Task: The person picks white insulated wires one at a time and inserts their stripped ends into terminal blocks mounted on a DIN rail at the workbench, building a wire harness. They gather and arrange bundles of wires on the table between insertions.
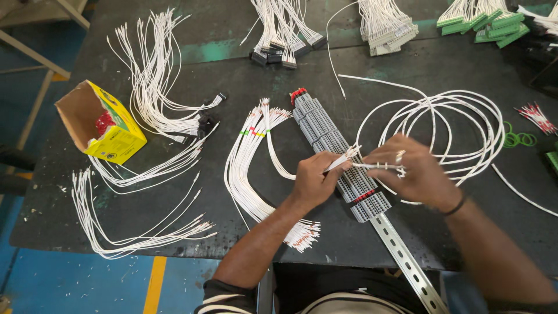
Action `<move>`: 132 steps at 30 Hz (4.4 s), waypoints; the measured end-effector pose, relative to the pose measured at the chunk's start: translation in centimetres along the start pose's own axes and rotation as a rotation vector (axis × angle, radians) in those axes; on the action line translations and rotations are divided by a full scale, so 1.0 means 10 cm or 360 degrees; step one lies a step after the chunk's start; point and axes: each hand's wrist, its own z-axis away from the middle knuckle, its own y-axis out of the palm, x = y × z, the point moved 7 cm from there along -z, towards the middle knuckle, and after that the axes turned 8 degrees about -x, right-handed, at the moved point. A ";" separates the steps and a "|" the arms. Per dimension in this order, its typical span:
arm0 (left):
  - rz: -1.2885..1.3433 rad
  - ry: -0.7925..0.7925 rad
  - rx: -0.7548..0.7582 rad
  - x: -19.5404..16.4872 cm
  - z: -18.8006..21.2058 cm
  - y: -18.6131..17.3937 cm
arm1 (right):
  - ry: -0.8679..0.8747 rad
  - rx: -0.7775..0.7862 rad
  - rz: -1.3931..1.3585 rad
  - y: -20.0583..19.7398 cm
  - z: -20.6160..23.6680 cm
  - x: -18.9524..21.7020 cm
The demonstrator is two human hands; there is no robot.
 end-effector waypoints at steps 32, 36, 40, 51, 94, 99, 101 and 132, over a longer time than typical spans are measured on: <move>-0.0236 -0.0409 0.0357 0.29 -0.02 0.10 | 0.1131 -0.0245 -0.1064 0.31 0.28 -1.00; -0.0138 -0.0290 0.0562 0.28 0.02 0.21 | 0.0959 -0.0583 -0.1156 0.12 0.27 -1.05; -0.0347 0.0070 0.0665 0.17 0.15 0.35 | 0.0689 -0.0836 -0.1286 0.00 0.25 -0.95; -0.0320 0.0223 0.0623 0.02 0.28 0.45 | 0.0292 0.0001 -0.1107 0.39 0.20 -0.48; 0.0215 -0.0399 0.0395 0.38 0.11 0.22 | 0.0770 -0.0752 -0.1648 0.24 0.50 -1.03; 0.0205 -0.0387 0.0408 0.35 0.12 0.22 | 0.0779 -0.0601 -0.1672 0.28 0.48 -0.98; 0.0231 -0.0362 0.0401 0.32 0.11 0.22 | 0.0810 -0.0495 -0.1469 0.30 0.45 -0.94; 0.0199 -0.0298 0.0287 0.36 0.10 0.18 | 0.0614 -0.0828 -0.0721 0.15 0.57 -0.98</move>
